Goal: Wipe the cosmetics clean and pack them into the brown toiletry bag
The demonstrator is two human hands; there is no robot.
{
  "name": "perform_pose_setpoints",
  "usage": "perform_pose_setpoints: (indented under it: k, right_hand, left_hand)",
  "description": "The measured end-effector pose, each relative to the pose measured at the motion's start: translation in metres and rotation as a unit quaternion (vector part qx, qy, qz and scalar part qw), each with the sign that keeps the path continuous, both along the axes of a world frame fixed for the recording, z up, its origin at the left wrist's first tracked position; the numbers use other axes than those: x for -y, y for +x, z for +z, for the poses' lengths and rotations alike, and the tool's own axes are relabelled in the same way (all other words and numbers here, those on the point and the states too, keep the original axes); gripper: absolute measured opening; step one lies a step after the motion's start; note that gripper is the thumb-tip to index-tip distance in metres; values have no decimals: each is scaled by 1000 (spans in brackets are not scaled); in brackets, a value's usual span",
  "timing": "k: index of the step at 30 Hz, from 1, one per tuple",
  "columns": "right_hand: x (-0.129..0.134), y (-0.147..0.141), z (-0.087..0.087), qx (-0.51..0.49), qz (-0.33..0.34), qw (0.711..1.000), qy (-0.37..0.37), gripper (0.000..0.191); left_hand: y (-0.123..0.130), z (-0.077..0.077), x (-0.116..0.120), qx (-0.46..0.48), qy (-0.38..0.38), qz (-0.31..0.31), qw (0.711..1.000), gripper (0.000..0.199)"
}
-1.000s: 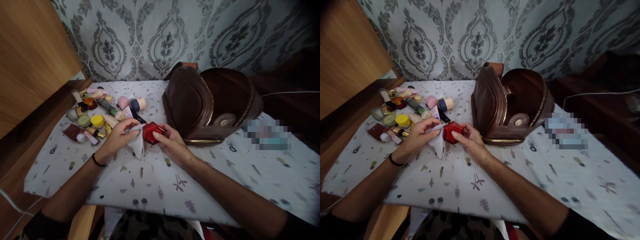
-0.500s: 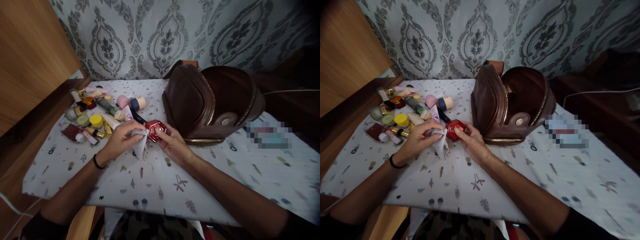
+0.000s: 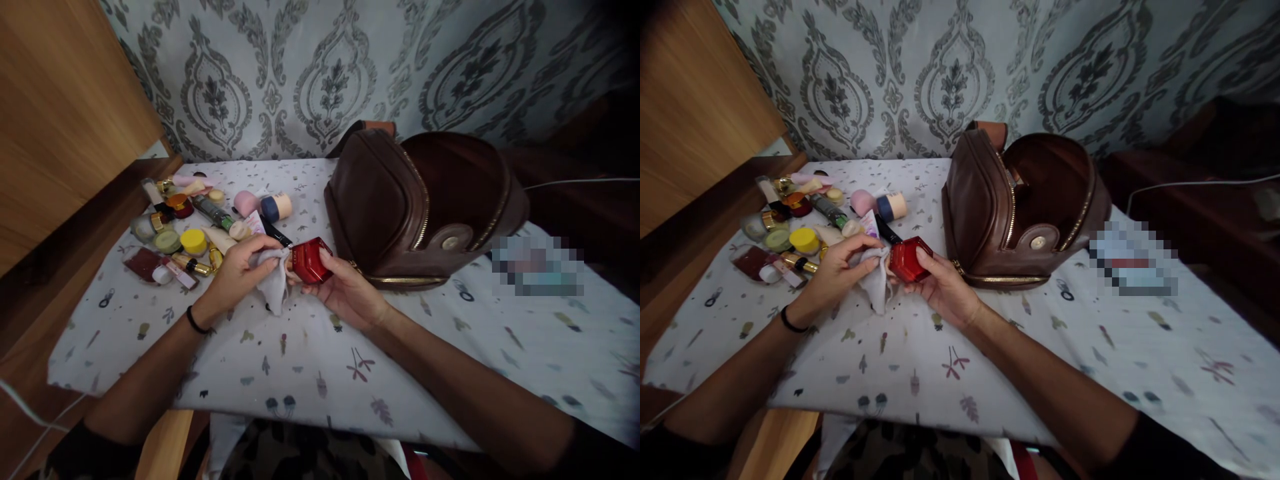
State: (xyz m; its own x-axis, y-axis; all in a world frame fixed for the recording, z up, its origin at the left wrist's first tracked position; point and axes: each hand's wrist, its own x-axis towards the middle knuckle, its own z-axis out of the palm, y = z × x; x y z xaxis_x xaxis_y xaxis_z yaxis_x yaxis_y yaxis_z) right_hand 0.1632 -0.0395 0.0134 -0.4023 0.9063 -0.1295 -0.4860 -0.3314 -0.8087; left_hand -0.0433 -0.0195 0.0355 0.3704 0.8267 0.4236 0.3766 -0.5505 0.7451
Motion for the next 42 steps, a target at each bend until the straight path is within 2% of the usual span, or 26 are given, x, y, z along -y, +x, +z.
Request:
perform_pose_setpoints:
  k: [5,11,15,23,26,33,38,42]
  right_hand:
    - [0,-3,-1,-35,7,999,-15,39]
    - [-2,-3,-7,-64,-28,997,-29,27]
    - [-3,-3,-6,-91,-42,994,-43,29]
    - [-4,-3,-7,-75,-52,995,-40,29]
    - [-3,-5,-8,-60,-61,996,-33,31]
    - [-3,-5,-9,-42,-62,997,-20,38]
    - [-3,-3,-7,-45,-43,998,-26,33]
    - [-5,-1,-5,-58,1,997,-56,33]
  left_hand:
    - [2,-4,0,21,-20,18,999,15]
    - [4,-2,4,-3,12,34,999,14]
    - [7,-1,6,-19,6,33,999,14]
    - [11,-9,9,-4,-27,21,999,12]
    - [14,-11,11,1,1,15,1000,10]
    - [16,-7,16,-46,133,3,990,10]
    - [13,-5,15,-45,166,-38,984,16]
    - [12,-6,14,-49,169,-36,984,18]
